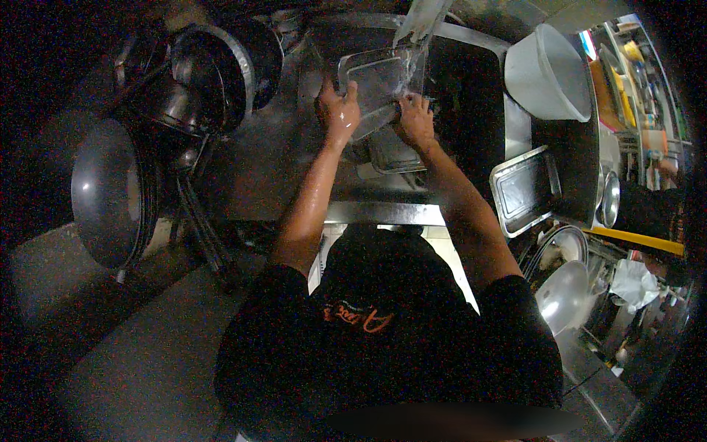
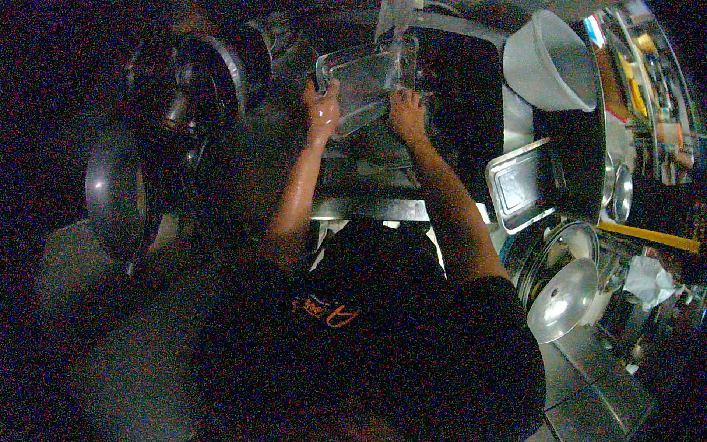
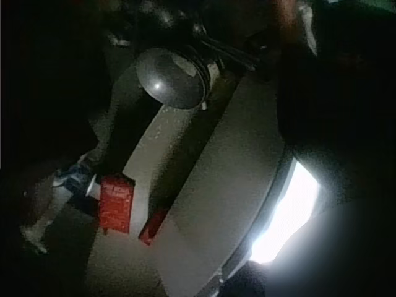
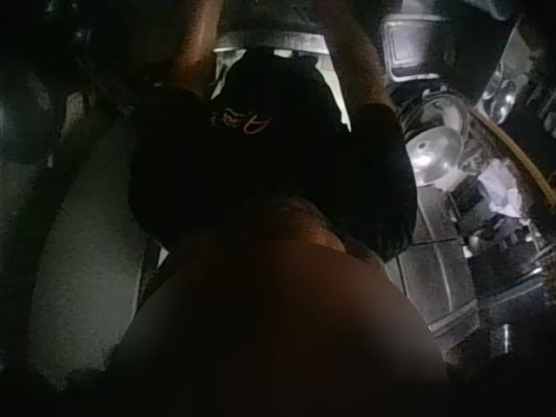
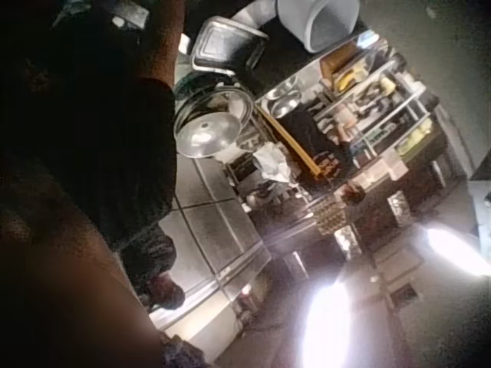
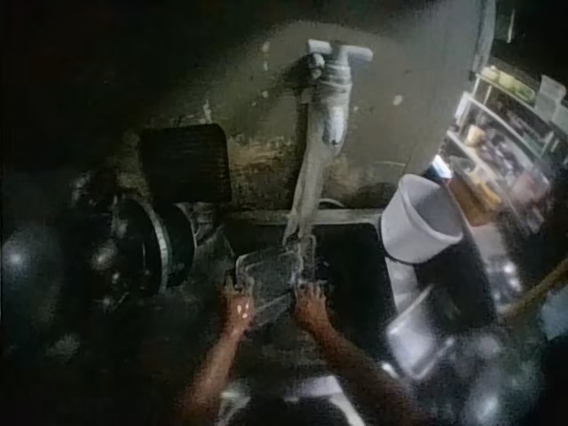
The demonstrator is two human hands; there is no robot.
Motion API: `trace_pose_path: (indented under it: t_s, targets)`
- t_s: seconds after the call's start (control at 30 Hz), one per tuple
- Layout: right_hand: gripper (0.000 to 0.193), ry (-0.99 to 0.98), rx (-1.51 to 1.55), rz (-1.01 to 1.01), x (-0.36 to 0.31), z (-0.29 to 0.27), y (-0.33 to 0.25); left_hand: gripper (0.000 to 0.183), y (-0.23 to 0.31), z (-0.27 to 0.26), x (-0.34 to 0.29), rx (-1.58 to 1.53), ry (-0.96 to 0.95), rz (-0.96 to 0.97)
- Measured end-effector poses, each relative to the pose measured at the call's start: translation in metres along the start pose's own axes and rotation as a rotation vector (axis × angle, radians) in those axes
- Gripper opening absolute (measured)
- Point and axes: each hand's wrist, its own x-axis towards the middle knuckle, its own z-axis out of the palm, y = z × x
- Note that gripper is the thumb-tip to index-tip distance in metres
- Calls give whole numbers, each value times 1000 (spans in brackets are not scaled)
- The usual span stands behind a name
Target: The person washes various metal kitchen items including a large wok, small bowls, and rectangular trays in a commercial sink using a green brush and running water. After washing, the person moves to the cooking area to stir a pot and then returns to the sink area to handle more items.
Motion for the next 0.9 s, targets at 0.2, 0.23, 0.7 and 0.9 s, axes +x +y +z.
trace_pose_path:
  t_s: [0.2,0.23,0.7,0.9]
  targets:
    - [56,-120,-110,-150,11,-15,-5,36,-21,-4,22,276,26,138]
    - [56,-185,-109,-175,9,-14,-5,37,-23,-5,24,261,45,165]
    - [46,-363,-176,-166,-16,-22,35,33,-83,17,8,-292,-180,-427]
    - [75,-425,59,-290,-30,-68,-6,32,-97,17,10,-476,-158,-587]
